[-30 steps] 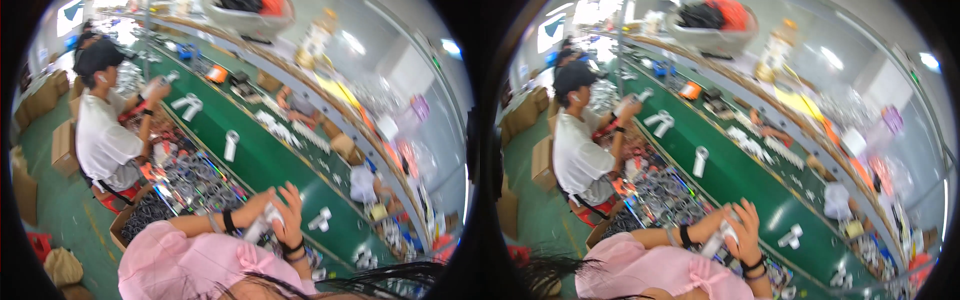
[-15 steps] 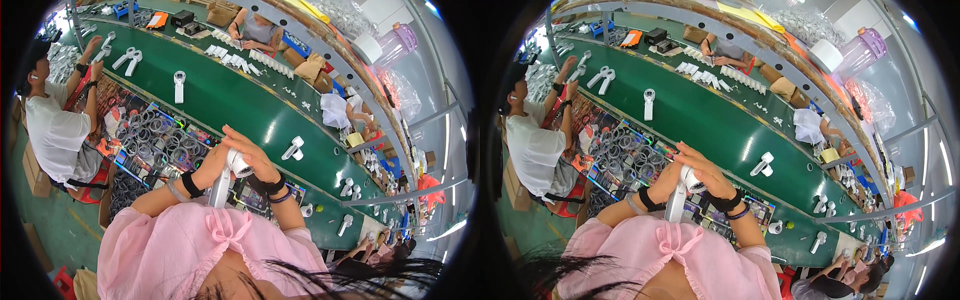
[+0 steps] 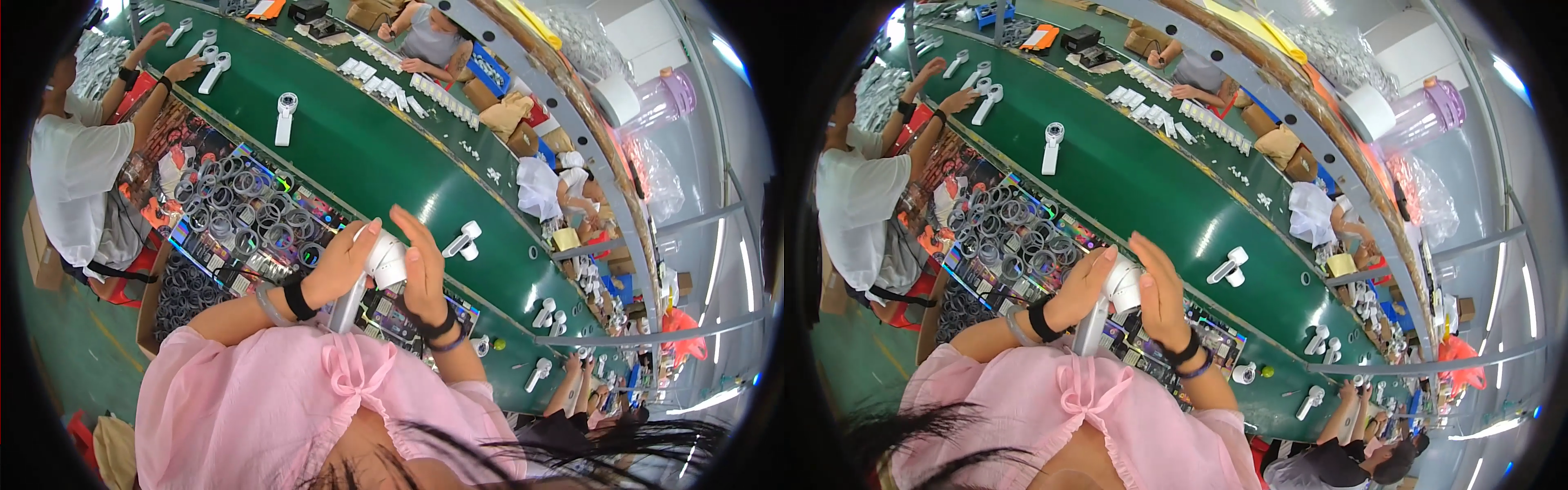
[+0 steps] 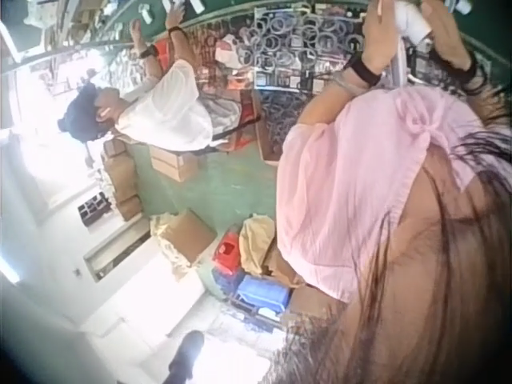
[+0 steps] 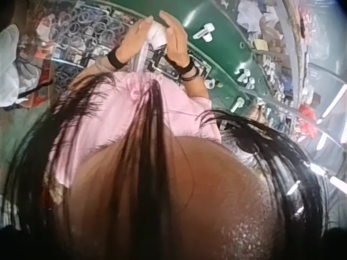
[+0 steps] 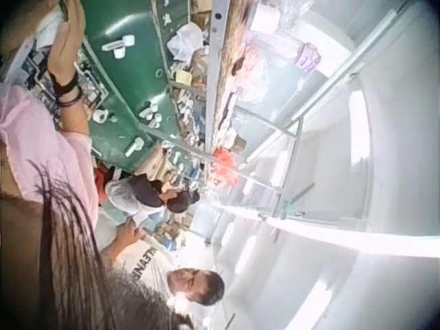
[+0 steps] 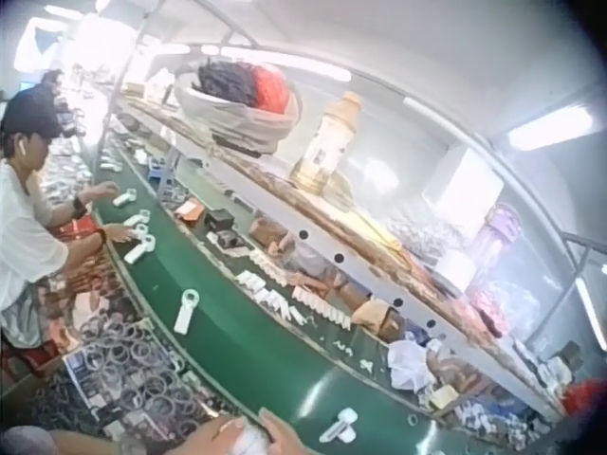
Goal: Assembling a handheld rechargeable fan by inserting the motor mechanism and securing the outer casings.
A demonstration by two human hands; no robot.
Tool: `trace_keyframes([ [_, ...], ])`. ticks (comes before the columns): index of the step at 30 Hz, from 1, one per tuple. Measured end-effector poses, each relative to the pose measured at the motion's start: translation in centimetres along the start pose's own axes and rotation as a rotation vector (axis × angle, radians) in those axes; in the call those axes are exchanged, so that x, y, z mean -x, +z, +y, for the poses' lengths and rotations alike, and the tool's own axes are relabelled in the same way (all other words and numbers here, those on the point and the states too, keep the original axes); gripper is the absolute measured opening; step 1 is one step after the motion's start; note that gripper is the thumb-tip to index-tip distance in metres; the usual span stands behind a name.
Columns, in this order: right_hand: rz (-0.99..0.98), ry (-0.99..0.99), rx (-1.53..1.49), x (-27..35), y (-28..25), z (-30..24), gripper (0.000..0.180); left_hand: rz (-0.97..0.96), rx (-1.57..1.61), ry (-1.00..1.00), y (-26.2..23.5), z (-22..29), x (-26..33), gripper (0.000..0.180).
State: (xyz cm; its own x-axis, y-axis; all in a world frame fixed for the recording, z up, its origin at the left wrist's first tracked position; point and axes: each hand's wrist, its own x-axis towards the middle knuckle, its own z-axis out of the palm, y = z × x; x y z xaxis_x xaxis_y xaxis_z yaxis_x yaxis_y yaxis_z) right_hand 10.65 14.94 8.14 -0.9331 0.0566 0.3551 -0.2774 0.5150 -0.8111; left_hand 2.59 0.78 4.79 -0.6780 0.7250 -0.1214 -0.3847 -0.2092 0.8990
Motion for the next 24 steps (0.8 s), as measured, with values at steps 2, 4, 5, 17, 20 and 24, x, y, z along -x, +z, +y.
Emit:
trace_keyframes([
  [2,0.254,0.178,-0.210,0.9,1.8,-1.3,0.043,0.054,-0.037,0.102,0.3,-1.1,-0.4,0.049],
  [4,0.244,0.059,-0.116,0.7,1.9,-1.1,0.044,0.077,-0.078,0.243,1.0,-1.8,-0.4,0.048],
  [5,0.231,-0.063,-0.024,0.4,1.9,-0.8,0.044,0.073,-0.078,0.239,0.8,-1.7,-0.6,0.048],
  [17,-0.175,-0.056,-0.150,-0.4,-0.6,1.1,0.065,-0.155,-0.235,0.120,1.1,-0.7,1.0,0.047],
  [20,-0.244,0.007,-0.178,-0.6,-0.1,1.8,0.074,-0.151,-0.070,-0.027,0.9,-1.5,1.0,0.050],
  [24,0.002,0.179,-0.046,-0.8,1.0,0.7,0.058,-0.179,0.059,-0.198,-0.3,-1.3,0.3,0.053],
])
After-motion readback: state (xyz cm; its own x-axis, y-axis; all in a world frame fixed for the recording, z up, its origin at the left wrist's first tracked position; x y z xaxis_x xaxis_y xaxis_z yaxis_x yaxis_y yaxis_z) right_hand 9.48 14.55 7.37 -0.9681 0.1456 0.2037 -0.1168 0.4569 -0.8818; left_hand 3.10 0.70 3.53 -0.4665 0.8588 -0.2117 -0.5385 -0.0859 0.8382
